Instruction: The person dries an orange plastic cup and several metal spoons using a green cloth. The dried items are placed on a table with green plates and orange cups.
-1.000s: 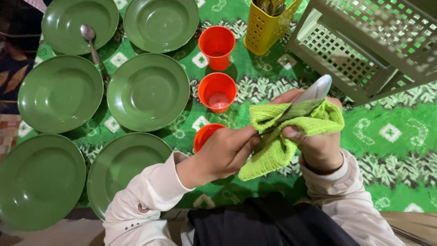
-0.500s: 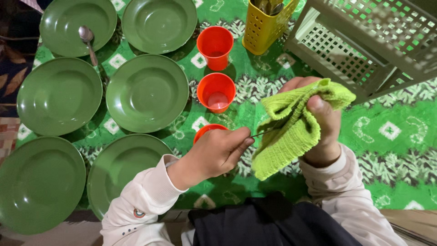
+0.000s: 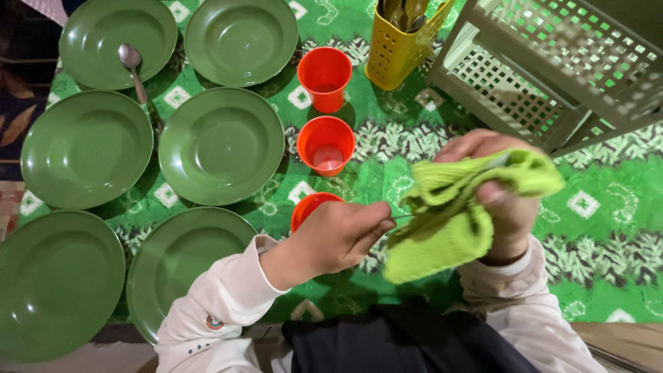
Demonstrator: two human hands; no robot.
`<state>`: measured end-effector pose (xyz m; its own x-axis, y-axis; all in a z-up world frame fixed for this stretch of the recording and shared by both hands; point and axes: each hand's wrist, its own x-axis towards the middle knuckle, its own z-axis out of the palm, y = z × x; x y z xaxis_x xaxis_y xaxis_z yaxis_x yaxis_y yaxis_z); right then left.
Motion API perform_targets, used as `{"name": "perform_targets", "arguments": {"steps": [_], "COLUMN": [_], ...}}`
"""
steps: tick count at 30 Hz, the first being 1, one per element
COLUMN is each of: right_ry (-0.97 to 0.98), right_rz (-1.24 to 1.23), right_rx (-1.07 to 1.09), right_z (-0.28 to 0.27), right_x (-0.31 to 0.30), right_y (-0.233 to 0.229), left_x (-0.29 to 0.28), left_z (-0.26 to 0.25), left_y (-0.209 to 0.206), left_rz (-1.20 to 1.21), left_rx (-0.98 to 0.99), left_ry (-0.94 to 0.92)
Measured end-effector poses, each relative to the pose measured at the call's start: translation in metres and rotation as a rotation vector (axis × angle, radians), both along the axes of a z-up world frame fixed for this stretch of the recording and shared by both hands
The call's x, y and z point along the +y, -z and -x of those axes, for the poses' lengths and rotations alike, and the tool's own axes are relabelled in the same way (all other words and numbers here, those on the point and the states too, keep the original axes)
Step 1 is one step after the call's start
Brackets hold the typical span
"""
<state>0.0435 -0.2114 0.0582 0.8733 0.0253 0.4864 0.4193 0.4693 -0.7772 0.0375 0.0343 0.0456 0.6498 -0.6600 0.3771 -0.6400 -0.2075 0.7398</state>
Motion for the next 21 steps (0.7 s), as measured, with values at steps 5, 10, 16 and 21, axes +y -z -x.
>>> {"name": "perform_targets", "arguments": {"steps": [5, 10, 16, 21], "right_ry": [-0.053, -0.101, -0.046, 0.035], "right_rz": [-0.054, -0.042, 0.277, 0.090], "right_rx": [0.008, 0.062, 0.010, 0.002], "right_z": [-0.003, 0.001, 0.006, 0.003], "right_x": [-0.008, 0.001, 0.005, -0.004], "right_y": [0.004, 0.001, -0.007, -0.008], "left_x": [-0.001, -0.001, -0.002, -0.003], "left_z": [0.001, 0.002, 0.001, 0.001], "left_y": [0.002, -0.007, -0.019, -0.013], "left_rz": [-0.013, -0.010, 0.049, 0.007], "left_rx": [-0.021, -0.006, 0.009, 0.029], "left_ry": [-0.002, 0.005, 0.001, 0.019]}}
